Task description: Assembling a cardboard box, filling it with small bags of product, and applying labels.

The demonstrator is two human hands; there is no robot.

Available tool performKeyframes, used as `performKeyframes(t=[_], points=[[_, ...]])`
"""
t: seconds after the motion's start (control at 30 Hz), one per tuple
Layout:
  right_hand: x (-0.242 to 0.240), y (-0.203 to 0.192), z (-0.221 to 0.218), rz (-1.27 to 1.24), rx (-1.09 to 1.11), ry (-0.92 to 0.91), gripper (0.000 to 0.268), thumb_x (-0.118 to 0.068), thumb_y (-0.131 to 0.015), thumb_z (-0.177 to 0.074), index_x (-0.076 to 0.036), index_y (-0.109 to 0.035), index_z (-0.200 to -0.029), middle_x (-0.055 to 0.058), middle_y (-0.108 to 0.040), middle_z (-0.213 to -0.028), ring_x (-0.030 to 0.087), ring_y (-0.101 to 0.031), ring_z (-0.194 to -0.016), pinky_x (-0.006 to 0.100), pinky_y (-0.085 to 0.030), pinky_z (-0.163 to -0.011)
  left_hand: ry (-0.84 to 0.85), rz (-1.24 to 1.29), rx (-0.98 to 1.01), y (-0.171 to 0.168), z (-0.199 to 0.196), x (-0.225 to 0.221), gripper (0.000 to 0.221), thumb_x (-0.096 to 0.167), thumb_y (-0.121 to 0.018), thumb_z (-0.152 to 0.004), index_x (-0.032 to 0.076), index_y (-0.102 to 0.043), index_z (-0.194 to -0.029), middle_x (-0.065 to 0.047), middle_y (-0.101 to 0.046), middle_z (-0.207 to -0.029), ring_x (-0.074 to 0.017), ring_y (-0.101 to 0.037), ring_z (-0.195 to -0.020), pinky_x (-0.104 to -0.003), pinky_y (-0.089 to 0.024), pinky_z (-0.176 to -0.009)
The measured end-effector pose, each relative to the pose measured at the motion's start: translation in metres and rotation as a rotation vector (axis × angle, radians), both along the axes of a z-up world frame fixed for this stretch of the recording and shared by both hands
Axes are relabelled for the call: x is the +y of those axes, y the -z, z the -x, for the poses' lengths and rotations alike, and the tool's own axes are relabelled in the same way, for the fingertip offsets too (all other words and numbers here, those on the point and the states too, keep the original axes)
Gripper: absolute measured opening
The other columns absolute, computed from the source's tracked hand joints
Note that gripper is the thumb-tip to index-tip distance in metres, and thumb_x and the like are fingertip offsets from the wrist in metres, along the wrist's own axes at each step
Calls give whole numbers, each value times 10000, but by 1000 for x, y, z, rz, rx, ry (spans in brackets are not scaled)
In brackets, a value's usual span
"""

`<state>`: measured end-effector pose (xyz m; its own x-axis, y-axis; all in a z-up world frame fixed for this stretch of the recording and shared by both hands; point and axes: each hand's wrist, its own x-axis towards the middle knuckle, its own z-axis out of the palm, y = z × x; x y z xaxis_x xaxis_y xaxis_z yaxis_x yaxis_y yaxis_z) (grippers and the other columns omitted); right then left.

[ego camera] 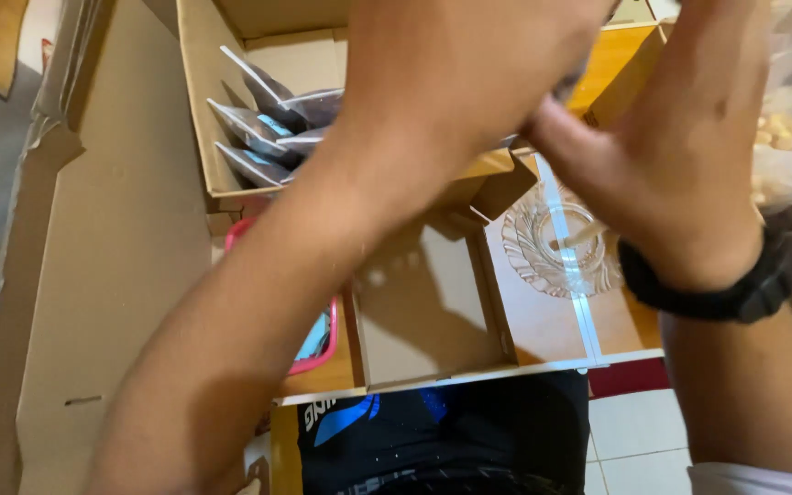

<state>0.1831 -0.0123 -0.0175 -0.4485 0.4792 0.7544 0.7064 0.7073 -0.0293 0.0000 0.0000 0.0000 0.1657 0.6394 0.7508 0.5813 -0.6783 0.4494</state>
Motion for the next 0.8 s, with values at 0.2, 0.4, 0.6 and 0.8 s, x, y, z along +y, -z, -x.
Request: performKeyframes(t=[0.2, 0.4, 0.6, 0.8], points=[[-78, 19, 20, 56, 173, -80, 400, -9, -676, -1070, 143, -521, -1407, 331, -592, -1304, 509, -595, -1198, 556, -485, -1061, 168, 221, -279, -25, -1, -109, 242, 334, -404, -1017, 152, -417, -858, 16, -454, -791, -138, -445, -732, -294, -415, -704], [-105, 128, 6, 578, 312, 81, 459, -251, -849, -850, 12, -590, -1123, 148, -612, -994, 284, -573, -885, 383, -450, -774, 6, -71, -102, 138, 14, -178, 130, 119, -593, -907, 82, -615, -785, -51, -591, -707, -191, -551, -615, -326, -415, -554], [-112, 172, 11, 974, 604, 11, 764, -117, -823, -799, -79, -411, -1441, 125, -486, -1454, 192, -597, -1166, 273, -527, -915, -170, 290, 441, 228, 27, -214, 325, 334, -778, -921, 115, -696, -1148, -111, -668, -1159, -320, -596, -1194, -573, -386, -1094], [-110, 184, 17, 1187, 668, 18, 881, -79, -812, -801, -142, -305, -1519, 156, -702, -1187, 209, -722, -1065, 298, -567, -948, -147, 351, 369, 244, 46, -226, 136, 120, -716, -937, 66, -730, -1061, -81, -683, -1020, -291, -615, -1060, -643, -356, -1124]])
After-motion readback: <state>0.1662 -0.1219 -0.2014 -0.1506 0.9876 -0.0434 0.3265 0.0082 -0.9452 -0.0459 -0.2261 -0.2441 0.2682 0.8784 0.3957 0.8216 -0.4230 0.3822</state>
